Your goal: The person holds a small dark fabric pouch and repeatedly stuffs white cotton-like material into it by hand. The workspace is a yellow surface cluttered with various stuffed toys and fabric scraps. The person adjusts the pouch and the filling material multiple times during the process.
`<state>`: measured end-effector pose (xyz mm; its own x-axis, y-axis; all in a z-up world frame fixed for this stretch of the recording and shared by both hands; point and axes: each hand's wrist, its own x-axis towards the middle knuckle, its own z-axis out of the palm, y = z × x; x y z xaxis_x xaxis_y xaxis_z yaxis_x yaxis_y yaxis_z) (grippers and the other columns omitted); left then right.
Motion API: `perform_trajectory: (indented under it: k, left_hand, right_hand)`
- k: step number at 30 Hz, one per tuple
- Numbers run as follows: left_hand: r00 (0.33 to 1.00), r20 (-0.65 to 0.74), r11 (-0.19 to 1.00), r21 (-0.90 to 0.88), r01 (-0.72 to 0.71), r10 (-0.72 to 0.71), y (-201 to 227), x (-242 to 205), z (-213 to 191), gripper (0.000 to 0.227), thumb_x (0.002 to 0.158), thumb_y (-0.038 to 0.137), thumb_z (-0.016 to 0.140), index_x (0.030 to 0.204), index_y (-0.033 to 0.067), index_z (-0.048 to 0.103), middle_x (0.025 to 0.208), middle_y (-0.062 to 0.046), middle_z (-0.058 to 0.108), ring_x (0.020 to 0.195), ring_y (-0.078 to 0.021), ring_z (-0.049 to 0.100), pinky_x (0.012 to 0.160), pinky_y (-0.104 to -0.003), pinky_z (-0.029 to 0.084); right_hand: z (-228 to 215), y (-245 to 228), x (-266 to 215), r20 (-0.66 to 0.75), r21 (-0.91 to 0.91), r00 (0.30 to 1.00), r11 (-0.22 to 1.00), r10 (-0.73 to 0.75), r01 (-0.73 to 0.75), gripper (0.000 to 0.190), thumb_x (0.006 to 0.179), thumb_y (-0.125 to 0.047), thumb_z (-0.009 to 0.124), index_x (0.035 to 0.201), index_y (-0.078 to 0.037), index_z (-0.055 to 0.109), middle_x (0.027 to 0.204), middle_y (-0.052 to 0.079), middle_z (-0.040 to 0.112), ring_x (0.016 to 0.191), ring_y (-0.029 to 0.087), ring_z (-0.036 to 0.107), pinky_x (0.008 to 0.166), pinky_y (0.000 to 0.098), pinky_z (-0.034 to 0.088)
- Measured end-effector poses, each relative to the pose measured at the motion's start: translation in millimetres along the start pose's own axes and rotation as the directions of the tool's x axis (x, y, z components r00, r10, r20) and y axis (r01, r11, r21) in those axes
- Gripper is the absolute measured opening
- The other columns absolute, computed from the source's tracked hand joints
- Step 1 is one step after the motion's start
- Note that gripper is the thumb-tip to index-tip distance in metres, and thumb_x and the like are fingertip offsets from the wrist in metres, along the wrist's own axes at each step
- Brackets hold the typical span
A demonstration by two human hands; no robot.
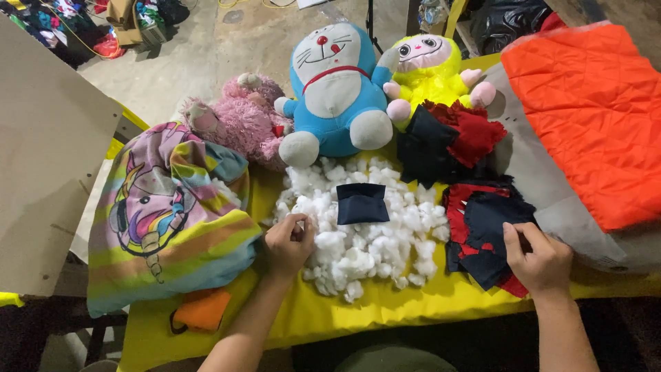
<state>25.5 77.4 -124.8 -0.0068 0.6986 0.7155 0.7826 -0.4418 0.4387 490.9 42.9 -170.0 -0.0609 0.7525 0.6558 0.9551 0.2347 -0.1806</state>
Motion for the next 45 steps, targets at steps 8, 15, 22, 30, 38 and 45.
perform_trajectory:
  k: [8, 15, 22, 30, 38, 45]
  left_hand:
    - [1.0, -0.003, 1.0, -0.013, -0.009, 0.009, -4, -4, 1, 0.01, 0.092, 0.014, 0.071, 0.084, 0.0066, 0.071, 0.062, -0.006, 0.062, 0.051, -0.0167, 0.059, 0.052, -0.029, 0.051]
    - [1.0, -0.019, 1.0, -0.007, 0.0, 0.0, -5, -3, 5, 0.013, 0.093, 0.018, 0.072, 0.086, 0.0069, 0.073, 0.068, -0.008, 0.069, 0.055, -0.0181, 0.066, 0.055, -0.028, 0.057]
    - [1.0, -0.022, 1.0, -0.007, 0.012, -0.013, -4, 2, 5, 0.015, 0.092, 0.019, 0.071, 0.083, 0.0069, 0.073, 0.065, -0.007, 0.067, 0.052, -0.017, 0.063, 0.054, -0.029, 0.054]
    - [1.0, -0.005, 0.999, -0.025, 0.025, -0.025, 1, 2, 3, 0.015, 0.092, 0.02, 0.074, 0.084, 0.0064, 0.074, 0.07, -0.009, 0.071, 0.057, -0.018, 0.069, 0.058, -0.027, 0.06]
    - [1.0, 0.019, 0.998, -0.052, 0.02, -0.019, 1, 1, -2, 0.014, 0.091, 0.017, 0.072, 0.083, 0.0059, 0.072, 0.063, -0.007, 0.065, 0.051, -0.0162, 0.062, 0.05, -0.028, 0.052]
    - [0.999, 0.022, 0.995, -0.085, 0.046, -0.044, -1, 1, -4, 0.012, 0.091, 0.017, 0.072, 0.085, 0.0068, 0.073, 0.067, -0.008, 0.069, 0.054, -0.0171, 0.065, 0.055, -0.028, 0.056]
  right_hand:
    - [-3, -3, 1, 0.01, 0.024, 1.0, 1.0, -0.011, 0.011, 0.023, 0.107, -0.014, 0.072, 0.087, -0.003, 0.073, 0.07, 0.007, 0.067, 0.055, 0.021, 0.058, 0.051, 0.0324, 0.041]
    - [3, 1, 2, -0.012, 0.018, 1.0, 1.0, 0.006, -0.006, 0.026, 0.108, -0.014, 0.072, 0.085, -0.004, 0.071, 0.068, 0.005, 0.064, 0.055, 0.022, 0.057, 0.052, 0.0337, 0.04]
    - [12, 11, -4, 0.019, -0.051, 0.995, 0.994, 0.094, -0.093, 0.024, 0.109, -0.021, 0.072, 0.088, -0.009, 0.071, 0.064, 0.007, 0.06, 0.058, 0.026, 0.058, 0.058, 0.0384, 0.042]
    - [8, 7, -3, 0.017, -0.04, 0.992, 0.992, 0.124, -0.123, 0.026, 0.11, -0.02, 0.071, 0.087, -0.009, 0.072, 0.067, 0.004, 0.064, 0.06, 0.023, 0.06, 0.059, 0.036, 0.045]
    - [10, 11, -10, 0.001, -0.04, 0.993, 0.992, 0.116, -0.116, 0.025, 0.11, -0.019, 0.073, 0.088, -0.009, 0.074, 0.066, 0.006, 0.063, 0.059, 0.024, 0.059, 0.059, 0.0365, 0.043]
    - [17, 16, -18, -0.078, -0.08, 0.994, 0.994, 0.072, -0.078, 0.022, 0.112, -0.016, 0.079, 0.092, -0.008, 0.078, 0.067, 0.004, 0.063, 0.061, 0.024, 0.059, 0.06, 0.0355, 0.043]
